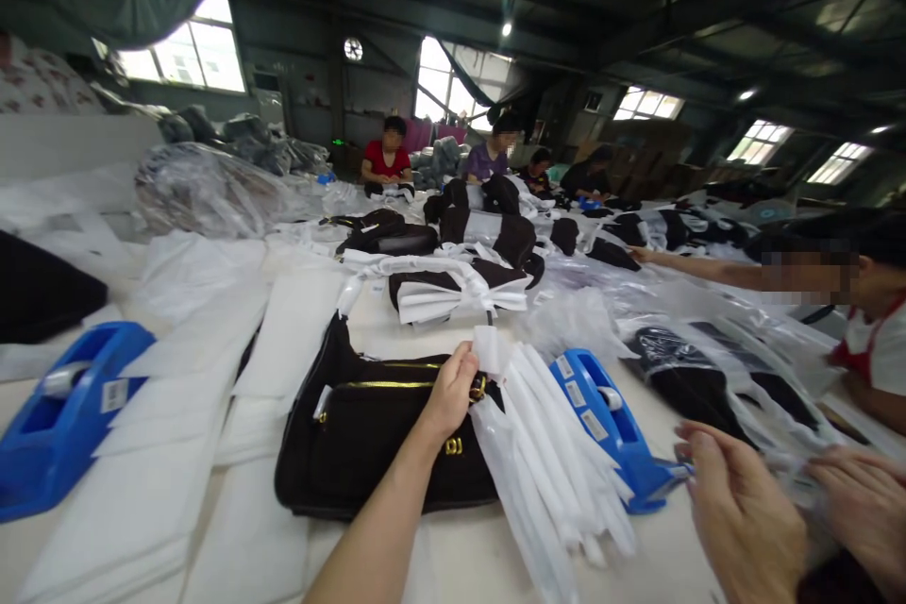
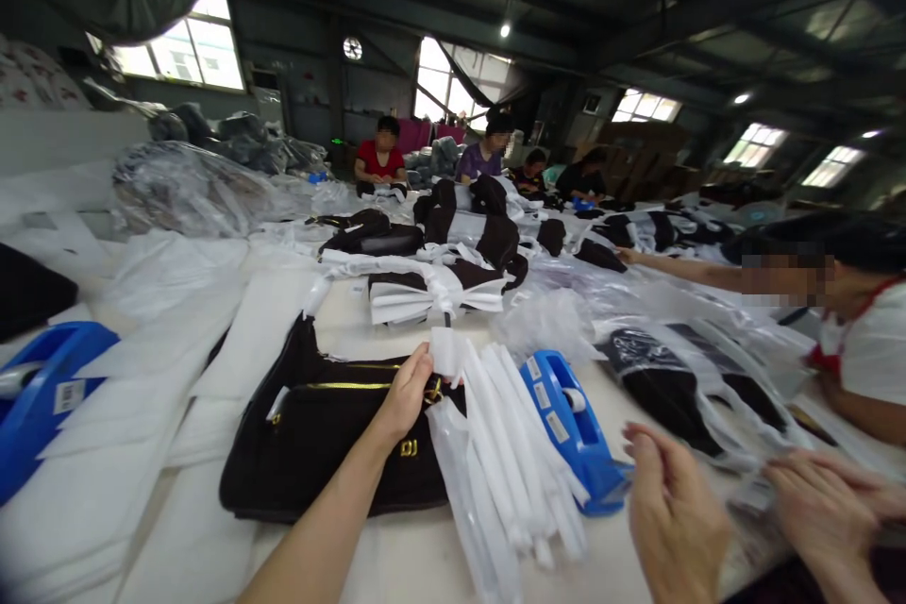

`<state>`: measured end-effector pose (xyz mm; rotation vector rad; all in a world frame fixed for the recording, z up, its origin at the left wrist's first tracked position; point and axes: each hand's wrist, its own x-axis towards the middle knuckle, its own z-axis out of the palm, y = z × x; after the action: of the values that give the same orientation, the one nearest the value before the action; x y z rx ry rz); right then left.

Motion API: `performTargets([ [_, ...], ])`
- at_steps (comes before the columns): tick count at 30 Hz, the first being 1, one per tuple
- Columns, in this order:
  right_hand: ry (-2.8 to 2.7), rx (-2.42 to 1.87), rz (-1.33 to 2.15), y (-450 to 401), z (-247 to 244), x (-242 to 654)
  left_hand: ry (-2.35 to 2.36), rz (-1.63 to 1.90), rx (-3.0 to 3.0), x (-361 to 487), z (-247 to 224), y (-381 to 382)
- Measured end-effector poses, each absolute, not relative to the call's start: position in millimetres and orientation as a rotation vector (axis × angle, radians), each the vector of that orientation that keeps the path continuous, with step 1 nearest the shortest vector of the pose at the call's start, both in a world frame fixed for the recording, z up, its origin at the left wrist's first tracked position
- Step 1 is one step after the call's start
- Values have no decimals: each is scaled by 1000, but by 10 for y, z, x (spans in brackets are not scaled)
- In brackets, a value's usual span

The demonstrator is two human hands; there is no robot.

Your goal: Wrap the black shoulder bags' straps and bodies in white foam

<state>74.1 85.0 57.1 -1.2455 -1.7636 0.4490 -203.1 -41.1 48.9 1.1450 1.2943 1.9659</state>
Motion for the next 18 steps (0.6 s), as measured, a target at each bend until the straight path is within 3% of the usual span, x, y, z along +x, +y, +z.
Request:
performTargets([
  [5, -1926, -924, 934, 409, 1010, -430, 1321, 1963, 1185, -2057, 519, -427],
  [10, -2145, -671, 1129, 489, 1054, -984, 1282, 1963, 1193, -2080, 525, -434],
  [12, -2209, -732, 988, 594, 1076, -972, 1231, 1956, 1196, -2089, 502, -428],
  [18, -2255, -1222, 29, 1000, 1109, -584, 1159, 1903, 1126, -2101, 421, -415],
])
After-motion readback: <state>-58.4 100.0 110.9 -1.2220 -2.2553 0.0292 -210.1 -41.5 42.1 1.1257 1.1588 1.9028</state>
